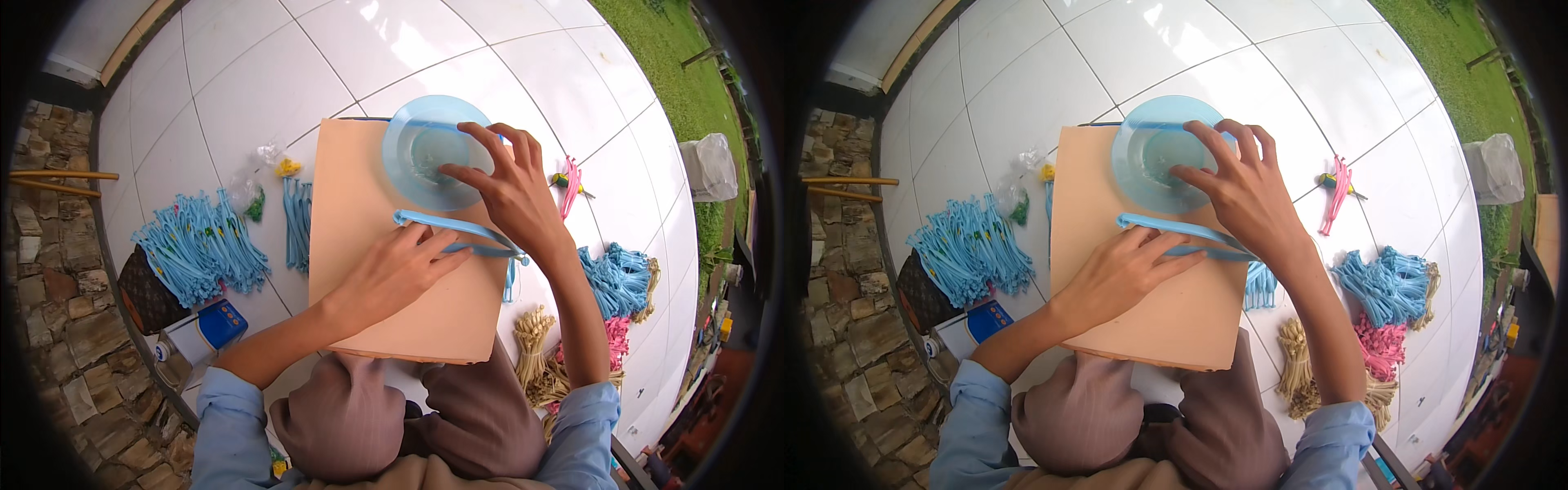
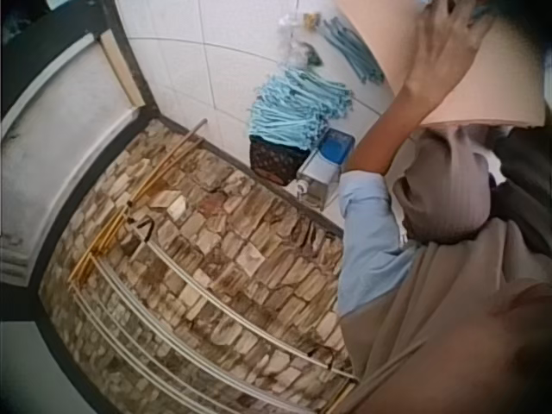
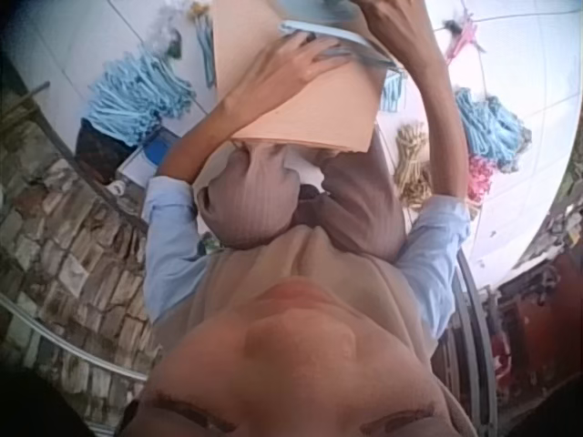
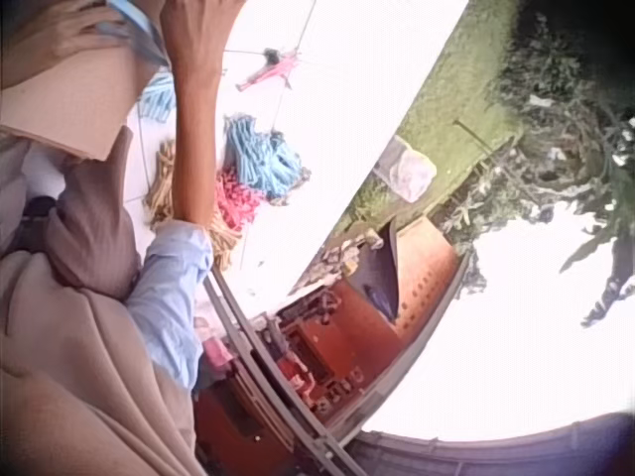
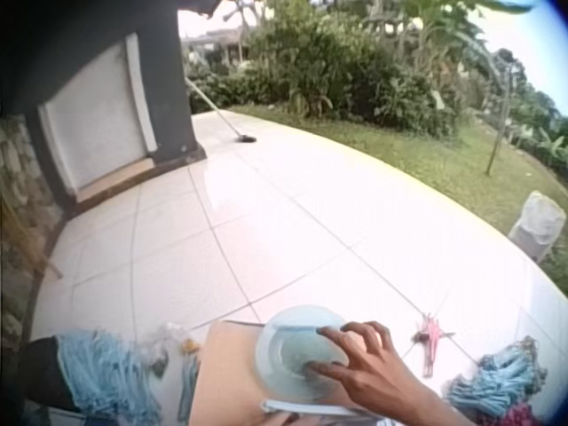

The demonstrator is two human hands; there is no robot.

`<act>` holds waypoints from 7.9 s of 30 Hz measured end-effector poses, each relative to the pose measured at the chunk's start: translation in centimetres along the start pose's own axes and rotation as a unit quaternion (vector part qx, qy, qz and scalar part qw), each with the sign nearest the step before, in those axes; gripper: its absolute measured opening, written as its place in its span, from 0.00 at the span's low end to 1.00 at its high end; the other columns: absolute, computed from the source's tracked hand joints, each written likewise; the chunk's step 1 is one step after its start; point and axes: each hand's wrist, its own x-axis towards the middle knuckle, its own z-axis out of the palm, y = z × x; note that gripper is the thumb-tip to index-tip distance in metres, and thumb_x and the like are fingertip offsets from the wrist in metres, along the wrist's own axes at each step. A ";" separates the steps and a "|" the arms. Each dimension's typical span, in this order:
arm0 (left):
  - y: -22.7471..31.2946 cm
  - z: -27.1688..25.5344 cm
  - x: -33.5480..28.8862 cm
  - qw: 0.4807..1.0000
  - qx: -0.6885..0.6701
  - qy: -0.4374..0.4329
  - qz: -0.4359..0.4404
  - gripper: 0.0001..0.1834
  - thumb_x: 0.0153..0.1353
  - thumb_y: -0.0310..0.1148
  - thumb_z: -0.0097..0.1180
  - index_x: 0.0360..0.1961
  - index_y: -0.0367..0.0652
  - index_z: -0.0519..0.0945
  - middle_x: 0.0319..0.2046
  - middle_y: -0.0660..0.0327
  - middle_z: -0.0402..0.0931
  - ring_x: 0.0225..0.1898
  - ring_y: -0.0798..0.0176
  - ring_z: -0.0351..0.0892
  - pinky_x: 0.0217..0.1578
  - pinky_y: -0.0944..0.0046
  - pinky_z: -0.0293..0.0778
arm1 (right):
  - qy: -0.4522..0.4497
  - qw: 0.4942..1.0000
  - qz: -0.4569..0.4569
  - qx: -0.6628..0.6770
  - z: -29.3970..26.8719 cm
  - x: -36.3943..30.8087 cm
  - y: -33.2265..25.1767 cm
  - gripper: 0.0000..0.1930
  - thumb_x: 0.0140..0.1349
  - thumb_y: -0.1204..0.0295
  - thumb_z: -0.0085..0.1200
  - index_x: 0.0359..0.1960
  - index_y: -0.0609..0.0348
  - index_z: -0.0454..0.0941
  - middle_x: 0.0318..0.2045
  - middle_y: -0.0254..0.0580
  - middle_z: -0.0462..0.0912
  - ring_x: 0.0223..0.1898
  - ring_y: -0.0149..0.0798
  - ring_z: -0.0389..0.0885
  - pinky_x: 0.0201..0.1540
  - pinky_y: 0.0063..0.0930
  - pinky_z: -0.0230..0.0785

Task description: The person assembles shoe straps by applying adhesive from a small dish onto blue straps, folding them over, and then attaching small plastic decorative elements from a bag onto the work surface.

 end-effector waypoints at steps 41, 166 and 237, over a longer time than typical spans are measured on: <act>-0.3 -0.2 0.4 1.000 -0.024 -0.004 -0.016 0.21 0.47 0.27 0.49 0.46 0.50 0.75 0.42 0.63 0.71 0.40 0.61 0.70 0.39 0.65 0.73 | 0.081 0.992 0.095 -0.035 -0.4 -9.7 -4.4 0.22 0.40 0.84 0.53 0.37 0.42 0.80 0.51 0.31 0.68 0.48 0.42 0.63 0.49 0.42 0.58; 11.2 30.0 10.2 0.905 -0.176 0.173 -0.346 0.23 0.53 0.23 0.45 0.52 0.40 0.65 0.48 0.54 0.65 0.50 0.50 0.62 0.52 0.50 0.52 | 0.186 0.619 0.606 0.463 18.4 -22.8 3.2 0.30 0.52 0.78 0.48 0.57 0.60 0.51 0.34 0.48 0.76 0.35 0.41 0.77 0.40 0.34 0.70; 16.1 -14.3 -1.0 0.920 -0.379 -0.091 0.043 0.26 0.55 0.53 0.52 0.45 0.43 0.73 0.22 0.65 0.71 0.25 0.71 0.69 0.32 0.68 0.66 | 0.187 0.792 0.157 0.560 -23.5 -16.9 -10.9 0.32 0.47 0.77 0.61 0.54 0.61 0.57 0.15 0.34 0.74 0.21 0.23 0.72 0.24 0.13 0.58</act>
